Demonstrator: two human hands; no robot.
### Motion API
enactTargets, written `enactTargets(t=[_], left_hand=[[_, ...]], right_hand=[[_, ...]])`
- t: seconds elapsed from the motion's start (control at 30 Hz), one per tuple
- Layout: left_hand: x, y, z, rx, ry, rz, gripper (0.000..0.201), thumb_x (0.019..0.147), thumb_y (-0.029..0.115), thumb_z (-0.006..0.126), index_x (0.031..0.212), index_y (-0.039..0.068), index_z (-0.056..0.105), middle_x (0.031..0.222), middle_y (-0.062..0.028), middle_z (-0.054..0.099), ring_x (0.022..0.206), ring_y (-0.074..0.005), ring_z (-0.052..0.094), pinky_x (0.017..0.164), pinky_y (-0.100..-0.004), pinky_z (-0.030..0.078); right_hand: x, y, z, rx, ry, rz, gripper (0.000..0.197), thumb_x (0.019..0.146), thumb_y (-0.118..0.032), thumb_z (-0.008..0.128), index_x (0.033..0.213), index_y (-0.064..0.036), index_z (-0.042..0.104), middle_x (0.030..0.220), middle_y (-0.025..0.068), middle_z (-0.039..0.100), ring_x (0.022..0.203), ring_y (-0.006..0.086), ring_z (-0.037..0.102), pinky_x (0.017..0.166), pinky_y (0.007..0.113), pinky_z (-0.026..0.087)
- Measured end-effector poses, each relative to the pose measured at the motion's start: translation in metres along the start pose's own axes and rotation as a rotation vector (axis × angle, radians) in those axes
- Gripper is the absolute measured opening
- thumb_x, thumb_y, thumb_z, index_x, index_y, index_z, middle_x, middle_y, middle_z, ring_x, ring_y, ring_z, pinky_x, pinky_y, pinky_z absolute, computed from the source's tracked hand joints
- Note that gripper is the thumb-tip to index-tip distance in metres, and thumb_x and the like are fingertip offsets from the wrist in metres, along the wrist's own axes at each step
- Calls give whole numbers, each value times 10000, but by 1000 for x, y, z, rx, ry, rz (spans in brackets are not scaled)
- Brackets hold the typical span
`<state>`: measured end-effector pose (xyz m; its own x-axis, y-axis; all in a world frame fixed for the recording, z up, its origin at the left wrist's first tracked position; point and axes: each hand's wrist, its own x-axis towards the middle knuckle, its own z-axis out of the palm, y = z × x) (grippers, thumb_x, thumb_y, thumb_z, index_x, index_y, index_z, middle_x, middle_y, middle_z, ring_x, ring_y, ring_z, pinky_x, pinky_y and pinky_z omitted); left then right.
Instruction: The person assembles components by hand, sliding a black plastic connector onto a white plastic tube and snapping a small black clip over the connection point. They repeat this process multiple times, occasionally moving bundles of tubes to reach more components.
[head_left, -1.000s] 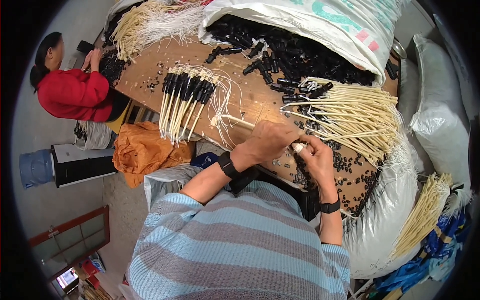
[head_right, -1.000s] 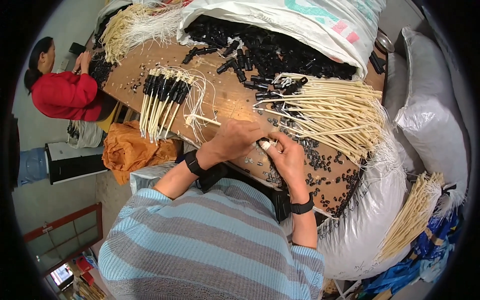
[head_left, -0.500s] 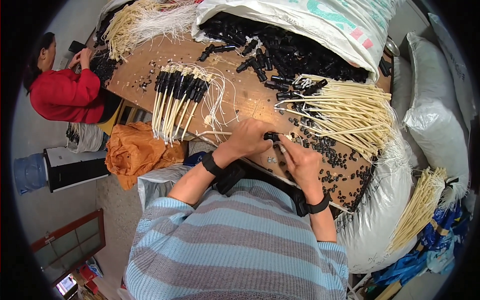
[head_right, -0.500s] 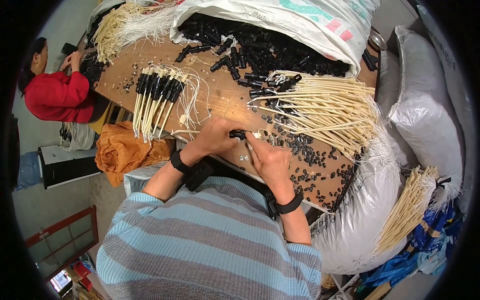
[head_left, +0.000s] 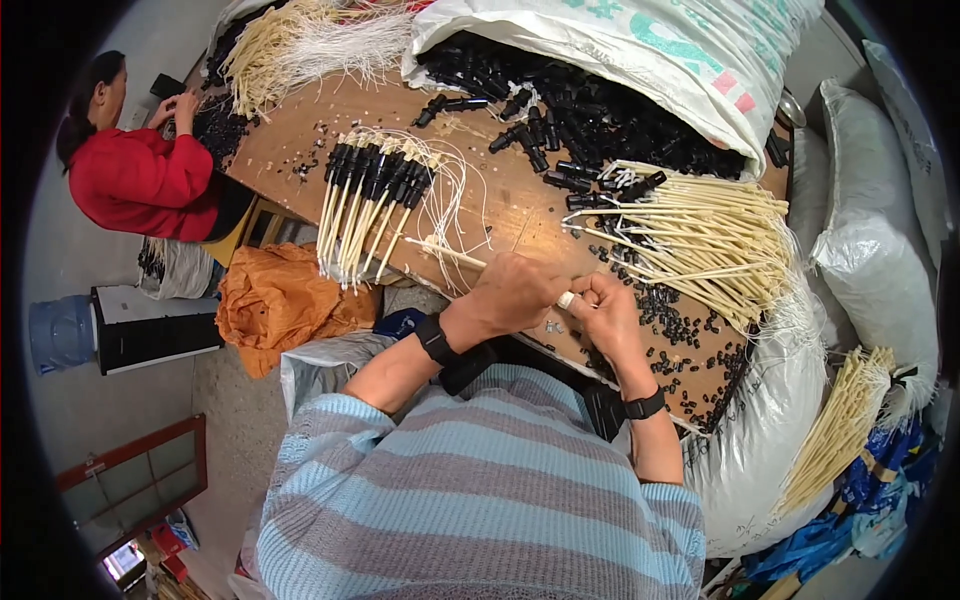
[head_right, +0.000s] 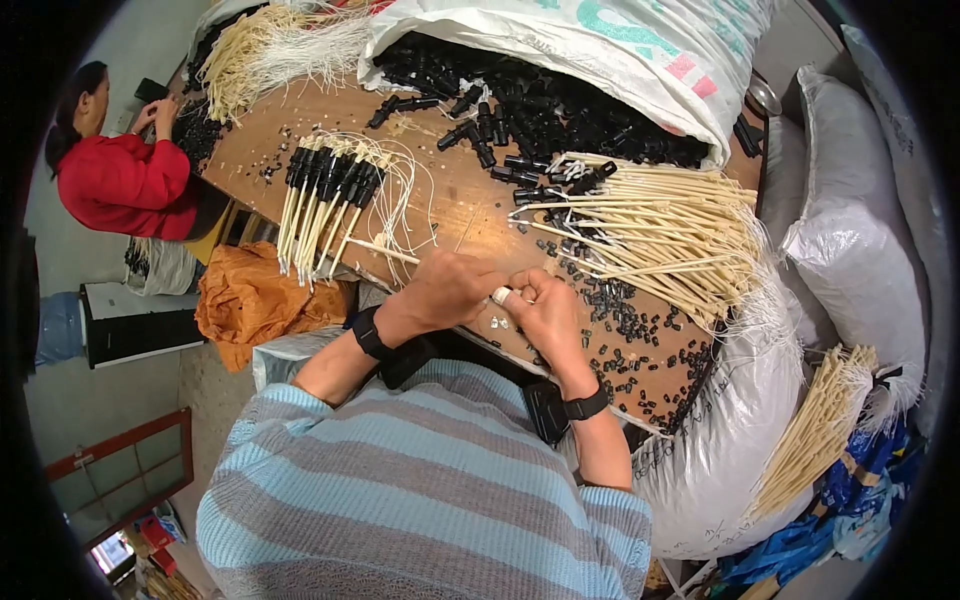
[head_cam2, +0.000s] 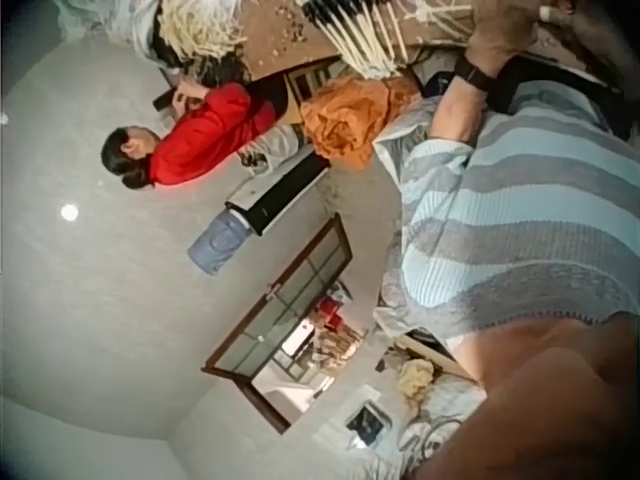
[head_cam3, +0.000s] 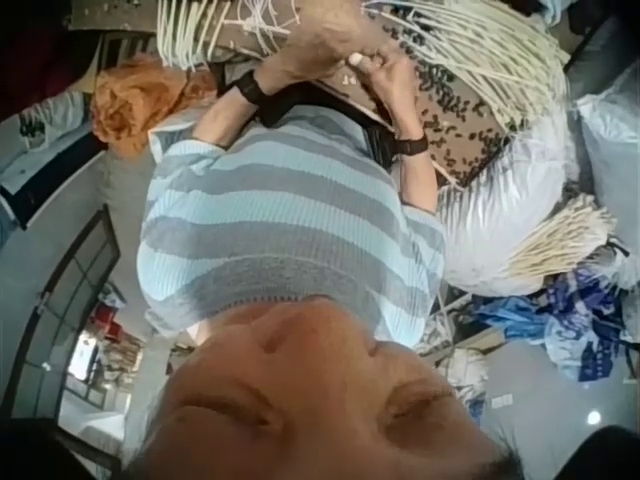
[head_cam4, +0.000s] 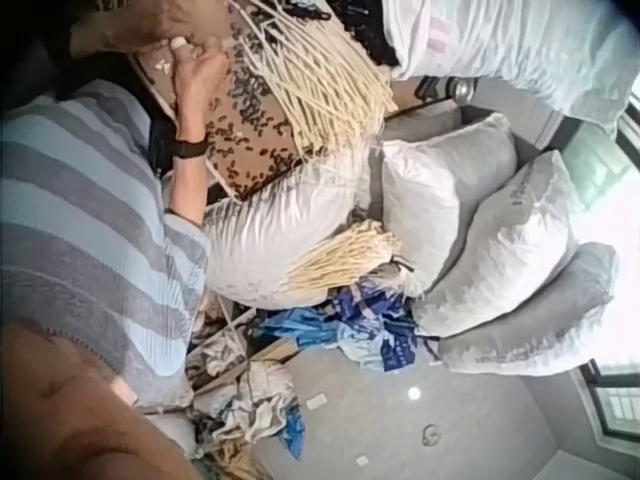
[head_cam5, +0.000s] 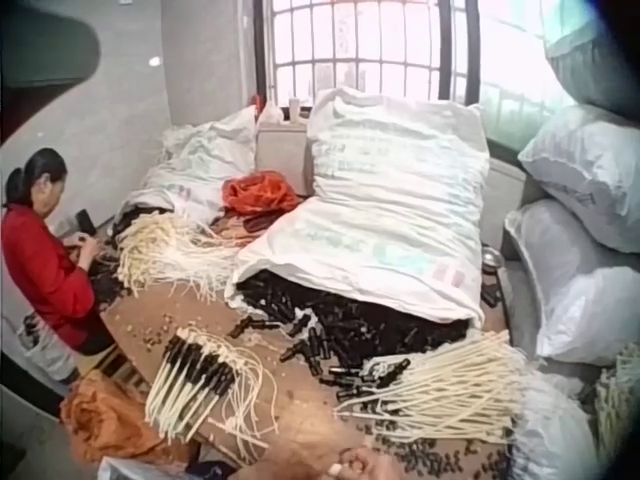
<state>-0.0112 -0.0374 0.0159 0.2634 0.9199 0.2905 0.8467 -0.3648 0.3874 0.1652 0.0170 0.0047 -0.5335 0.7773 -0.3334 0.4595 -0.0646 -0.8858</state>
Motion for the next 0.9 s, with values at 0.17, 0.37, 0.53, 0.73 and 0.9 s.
enactTargets(t=[0.17,0.37,0.53,0.73,0.9], left_hand=[[-8,-36,-3,33,222,-133,86,733,119,628,809,115,668,645,-41,603,600,-222,617,534,-347,459],[-40,-80,-24,175,322,-223,146,704,153,607,820,116,688,857,-38,671,1014,-241,565,1048,-460,259],[-46,-109,-41,536,504,-580,332,645,134,661,970,71,636,1112,-77,587,1107,-274,492,1004,-507,254],[17,-80,-9,-110,386,-214,409,690,17,592,1096,24,633,1137,-154,626,1061,-338,559,915,-427,443],[75,-91,30,-56,281,-95,377,701,-26,632,1069,54,652,1027,-118,670,992,-323,594,854,-401,488]], right_hand=[[-19,-30,14,-756,189,-425,222,846,-206,664,1008,-54,660,713,173,633,608,366,621,499,435,473],[-17,-37,-7,-77,350,-606,169,914,-87,589,1009,6,692,948,110,695,808,175,658,728,291,515],[-24,-23,2,-396,0,-620,296,797,-142,693,1088,-94,681,1157,116,641,981,258,634,863,347,475],[-19,16,1,-441,121,-456,223,740,-177,730,929,-67,691,858,143,659,762,312,633,631,407,474],[-18,37,-76,-655,586,-388,130,800,-116,691,921,-74,709,778,119,647,678,291,616,594,361,473]])
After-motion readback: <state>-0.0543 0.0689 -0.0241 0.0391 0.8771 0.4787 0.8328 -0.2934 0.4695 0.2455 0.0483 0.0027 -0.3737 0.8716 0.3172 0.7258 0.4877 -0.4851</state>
